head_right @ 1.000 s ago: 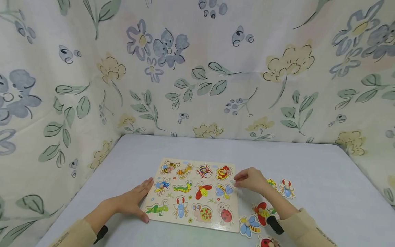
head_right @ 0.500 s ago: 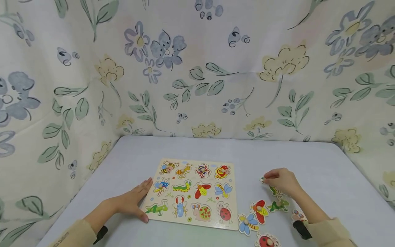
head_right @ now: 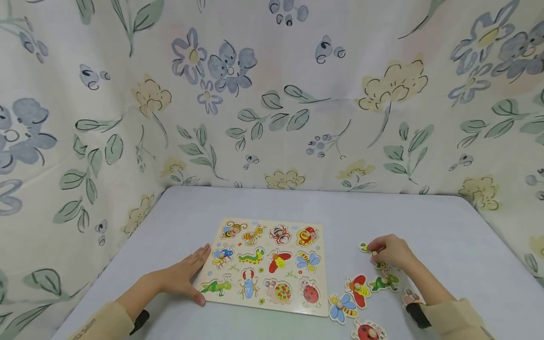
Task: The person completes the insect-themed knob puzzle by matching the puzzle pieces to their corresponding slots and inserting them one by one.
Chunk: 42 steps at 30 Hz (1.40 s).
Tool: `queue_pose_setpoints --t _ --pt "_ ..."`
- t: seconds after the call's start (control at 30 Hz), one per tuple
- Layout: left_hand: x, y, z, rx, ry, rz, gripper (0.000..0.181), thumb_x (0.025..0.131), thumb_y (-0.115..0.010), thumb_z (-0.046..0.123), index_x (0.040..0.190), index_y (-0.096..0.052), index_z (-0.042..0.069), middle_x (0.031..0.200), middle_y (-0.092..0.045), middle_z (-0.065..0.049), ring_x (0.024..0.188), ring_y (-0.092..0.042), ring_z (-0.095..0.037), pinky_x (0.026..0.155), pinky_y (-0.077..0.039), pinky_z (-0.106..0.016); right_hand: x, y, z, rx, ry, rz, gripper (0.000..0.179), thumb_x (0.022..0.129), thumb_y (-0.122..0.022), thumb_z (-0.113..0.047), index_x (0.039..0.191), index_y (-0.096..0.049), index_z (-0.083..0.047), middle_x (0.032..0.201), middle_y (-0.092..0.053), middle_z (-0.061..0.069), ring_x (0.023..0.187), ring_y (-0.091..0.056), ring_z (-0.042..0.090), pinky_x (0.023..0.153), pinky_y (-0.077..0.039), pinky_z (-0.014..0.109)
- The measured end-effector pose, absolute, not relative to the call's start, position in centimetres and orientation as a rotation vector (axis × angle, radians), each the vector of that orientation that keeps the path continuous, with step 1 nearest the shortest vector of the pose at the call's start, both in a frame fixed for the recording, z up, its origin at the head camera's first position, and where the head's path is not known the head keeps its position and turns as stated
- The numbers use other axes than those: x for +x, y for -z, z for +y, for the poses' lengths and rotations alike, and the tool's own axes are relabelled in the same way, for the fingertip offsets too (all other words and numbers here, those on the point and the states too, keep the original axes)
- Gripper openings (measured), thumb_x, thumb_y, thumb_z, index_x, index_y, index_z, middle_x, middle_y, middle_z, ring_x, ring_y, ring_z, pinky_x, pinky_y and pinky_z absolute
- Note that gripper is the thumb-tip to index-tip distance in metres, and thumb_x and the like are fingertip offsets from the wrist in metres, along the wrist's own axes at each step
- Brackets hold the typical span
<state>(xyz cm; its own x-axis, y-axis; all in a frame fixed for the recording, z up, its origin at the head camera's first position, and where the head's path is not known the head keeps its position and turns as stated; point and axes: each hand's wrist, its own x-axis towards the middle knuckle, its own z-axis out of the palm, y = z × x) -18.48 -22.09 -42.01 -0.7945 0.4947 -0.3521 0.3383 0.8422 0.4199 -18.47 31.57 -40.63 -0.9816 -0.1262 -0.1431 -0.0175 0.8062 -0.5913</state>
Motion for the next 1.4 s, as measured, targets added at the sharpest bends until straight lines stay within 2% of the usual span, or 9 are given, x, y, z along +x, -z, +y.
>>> queue_pose_setpoints --t 0.3,0.5,1.07,1.4 --pt "-18.2 41.9 -22.1 0.602 -0.476 2.558 0.132 0.064 -0.084 0.055 0.152 -0.008 -0.007 0.16 -0.004 -0.023 0.147 -0.006 -0.039 0.118 -0.013 -0.053 -18.4 41.1 31.3 -0.179 0.866 2.861 0.011 0.081 -0.068 0.006 0.091 -0.069 0.002 0.085 -0.065 0.006 0.076 -0.055 0.021 0.066 -0.052 0.036" --pt "-18.1 41.8 -22.0 0.598 -0.473 2.561 0.132 0.064 -0.084 0.056 0.153 -0.008 -0.006 0.16 -0.004 -0.022 0.147 -0.005 -0.038 0.118 -0.014 -0.053 -18.4 41.1 31.4 -0.224 0.834 2.883 0.01 0.08 -0.068 0.008 0.084 -0.068 -0.002 0.08 -0.062 0.002 0.072 -0.051 0.019 0.061 -0.048 0.032" --pt "-18.4 41.9 -22.0 0.604 -0.458 2.564 0.132 0.064 -0.084 0.056 0.152 -0.008 -0.007 0.16 -0.004 -0.022 0.147 -0.006 -0.038 0.118 -0.014 -0.053 -18.1 41.3 30.9 -0.227 0.893 2.916 0.006 0.084 -0.069 0.004 0.088 -0.069 -0.001 0.08 -0.062 0.002 0.072 -0.052 0.018 0.057 -0.047 0.024" --pt "-18.3 41.9 -22.0 0.592 -0.449 2.568 0.133 0.064 -0.084 0.057 0.153 -0.008 -0.006 0.161 -0.004 -0.022 0.147 -0.006 -0.037 0.118 -0.014 -0.052 -18.0 41.7 30.1 -0.26 0.852 2.973 0.005 0.084 -0.07 -0.001 0.088 -0.07 -0.005 0.083 -0.065 0.002 0.076 -0.055 0.019 0.066 -0.051 0.035"
